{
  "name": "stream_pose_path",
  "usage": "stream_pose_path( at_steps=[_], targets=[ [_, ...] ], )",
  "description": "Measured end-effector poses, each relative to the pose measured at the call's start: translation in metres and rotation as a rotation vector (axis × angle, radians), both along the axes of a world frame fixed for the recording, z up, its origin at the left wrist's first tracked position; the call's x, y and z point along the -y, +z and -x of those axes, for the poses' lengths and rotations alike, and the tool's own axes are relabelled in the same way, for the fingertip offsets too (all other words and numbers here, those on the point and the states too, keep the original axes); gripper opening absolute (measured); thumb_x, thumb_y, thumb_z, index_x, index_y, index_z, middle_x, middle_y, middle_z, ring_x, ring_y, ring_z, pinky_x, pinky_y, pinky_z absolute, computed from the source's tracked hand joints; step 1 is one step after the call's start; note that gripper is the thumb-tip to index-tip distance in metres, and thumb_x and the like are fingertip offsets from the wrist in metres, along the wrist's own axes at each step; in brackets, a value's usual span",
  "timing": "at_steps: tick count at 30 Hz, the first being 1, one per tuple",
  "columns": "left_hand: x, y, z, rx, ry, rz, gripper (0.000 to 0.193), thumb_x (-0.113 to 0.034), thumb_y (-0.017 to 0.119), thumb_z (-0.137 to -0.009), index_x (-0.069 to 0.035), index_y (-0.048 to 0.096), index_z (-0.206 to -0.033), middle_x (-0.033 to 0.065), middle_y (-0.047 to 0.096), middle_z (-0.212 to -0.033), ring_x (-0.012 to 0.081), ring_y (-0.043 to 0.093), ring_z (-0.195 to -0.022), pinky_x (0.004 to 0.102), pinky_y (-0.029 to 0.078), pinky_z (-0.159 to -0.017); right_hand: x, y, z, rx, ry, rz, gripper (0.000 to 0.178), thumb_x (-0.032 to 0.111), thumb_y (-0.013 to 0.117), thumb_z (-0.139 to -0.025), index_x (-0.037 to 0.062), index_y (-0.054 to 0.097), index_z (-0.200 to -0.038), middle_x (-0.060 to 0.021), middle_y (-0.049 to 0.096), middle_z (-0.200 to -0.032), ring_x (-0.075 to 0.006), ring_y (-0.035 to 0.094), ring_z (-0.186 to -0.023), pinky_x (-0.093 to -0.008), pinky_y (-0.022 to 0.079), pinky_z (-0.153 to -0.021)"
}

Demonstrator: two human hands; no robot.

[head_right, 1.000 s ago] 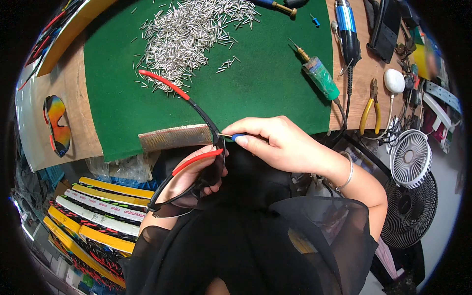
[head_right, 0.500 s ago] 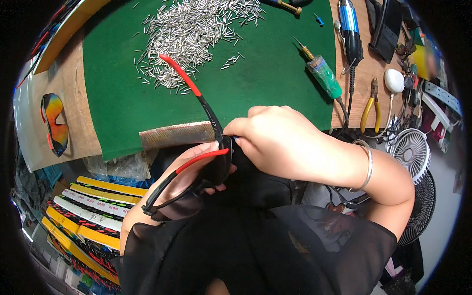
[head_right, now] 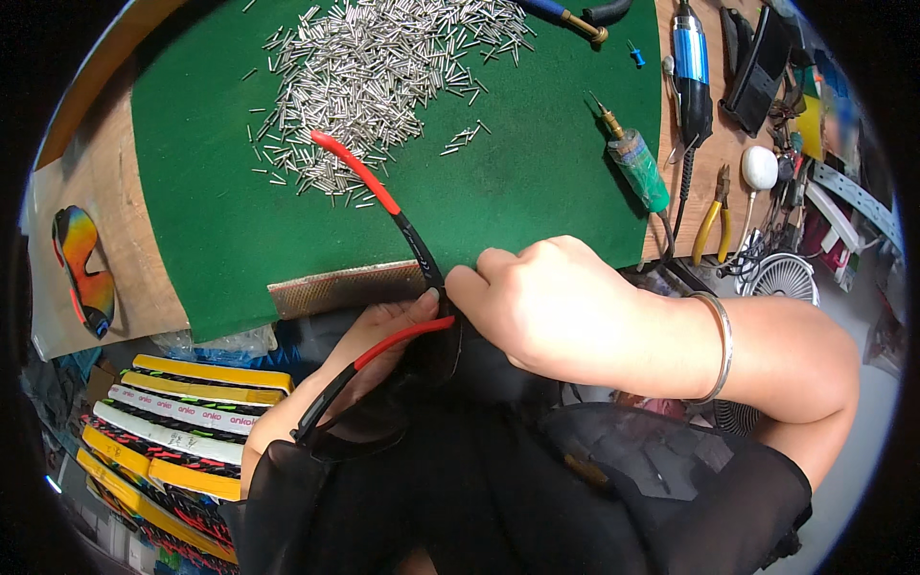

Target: The person assembles sunglasses by inserting small metal pins into the frame using a screwdriver and pliers. They repeatedly pick up sunglasses from a tray, insert pins, and place the finished units back on the tray.

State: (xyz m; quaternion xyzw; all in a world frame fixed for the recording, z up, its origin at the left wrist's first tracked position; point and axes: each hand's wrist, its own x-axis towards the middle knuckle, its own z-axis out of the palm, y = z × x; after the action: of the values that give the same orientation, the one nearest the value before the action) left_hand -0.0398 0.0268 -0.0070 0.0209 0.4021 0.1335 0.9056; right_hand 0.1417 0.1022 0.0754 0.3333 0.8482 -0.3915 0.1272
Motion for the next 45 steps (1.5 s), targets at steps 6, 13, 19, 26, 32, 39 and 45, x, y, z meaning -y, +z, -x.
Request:
stream_pose_path(
  at_steps=[6,13,19,26,32,39,45],
  targets=[
    [0.000,0.002,-0.003,-0.016,0.021,-0.032,0.034,-0.034,0.051,-0.091,-0.003,0.059,-0.104,0.0007,0.061,-0.095,0.0054,0.051,-0.087,0.0200,0.040,-0.082,-0.014,0.000,0.011,0.087,-0.421,0.430,0.012,0.007,0.056,-0.076,-0.0047,0.057,-0.072,-0.0234,0.055,-0.060,-0.0344,0.060,-0.063,-0.0401,0.047,-0.055],
    [0.000,0.004,-0.001,0.068,0.064,0.013,0.036,-0.033,0.051,-0.091,0.000,0.058,-0.102,0.0020,0.060,-0.090,0.0065,0.053,-0.082,0.0216,0.043,-0.075,-0.011,0.006,0.012,0.144,-0.410,0.423,0.016,0.012,0.058,-0.078,-0.0037,0.060,-0.082,-0.0221,0.058,-0.066,-0.0355,0.060,-0.069,-0.0387,0.047,-0.060],
    [0.015,0.029,0.001,-0.105,0.057,-0.426,0.019,-0.019,0.049,-0.092,-0.002,0.058,-0.092,-0.0030,0.055,-0.080,0.0026,0.048,-0.074,0.0189,0.041,-0.066,-0.012,0.042,-0.007,0.091,-0.508,0.298,0.035,0.028,0.065,-0.078,-0.0020,0.057,-0.096,-0.0058,0.049,-0.055,-0.0108,0.050,-0.051,-0.0262,0.038,-0.047],
    [0.012,0.030,-0.021,-0.126,0.110,-0.659,0.039,-0.006,0.054,-0.087,-0.001,0.040,-0.123,0.0059,0.047,-0.118,0.0092,0.045,-0.107,0.0241,0.037,-0.092,0.013,0.002,-0.006,-0.474,-0.546,0.122,0.009,0.008,0.061,-0.079,0.0015,0.056,-0.083,-0.0078,0.056,-0.068,-0.0115,0.052,-0.058,-0.0252,0.043,-0.054],
    [0.017,0.044,-0.013,-0.251,-0.021,-0.784,0.086,-0.006,0.073,-0.068,0.002,0.016,-0.132,0.0161,0.046,-0.116,0.0216,0.048,-0.108,0.0339,0.046,-0.087,0.000,0.051,0.004,-0.673,-0.189,-0.563,0.019,0.006,0.072,-0.068,0.0021,0.057,-0.078,-0.0095,0.056,-0.065,-0.0249,0.057,-0.054,-0.0303,0.043,-0.048],
    [0.015,0.061,-0.012,-0.180,-0.184,-0.873,0.101,-0.005,0.081,-0.057,-0.002,0.019,-0.136,0.0119,0.043,-0.126,0.0203,0.041,-0.119,0.0359,0.036,-0.097,-0.007,0.065,0.003,-0.432,-0.151,-0.565,0.020,0.005,0.066,-0.066,0.0013,0.049,-0.076,-0.0112,0.053,-0.064,-0.0307,0.056,-0.059,-0.0361,0.043,-0.049],
    [0.013,0.052,0.001,-0.046,-0.018,-0.933,0.126,-0.010,0.086,-0.048,-0.007,0.002,-0.141,0.0156,0.036,-0.130,0.0209,0.042,-0.116,0.0308,0.038,-0.093,-0.014,0.052,-0.003,-0.370,-0.170,-0.713,0.017,0.006,0.062,-0.067,0.0017,0.046,-0.073,-0.0122,0.055,-0.065,-0.0312,0.057,-0.057,-0.0386,0.045,-0.049]
  ],
)
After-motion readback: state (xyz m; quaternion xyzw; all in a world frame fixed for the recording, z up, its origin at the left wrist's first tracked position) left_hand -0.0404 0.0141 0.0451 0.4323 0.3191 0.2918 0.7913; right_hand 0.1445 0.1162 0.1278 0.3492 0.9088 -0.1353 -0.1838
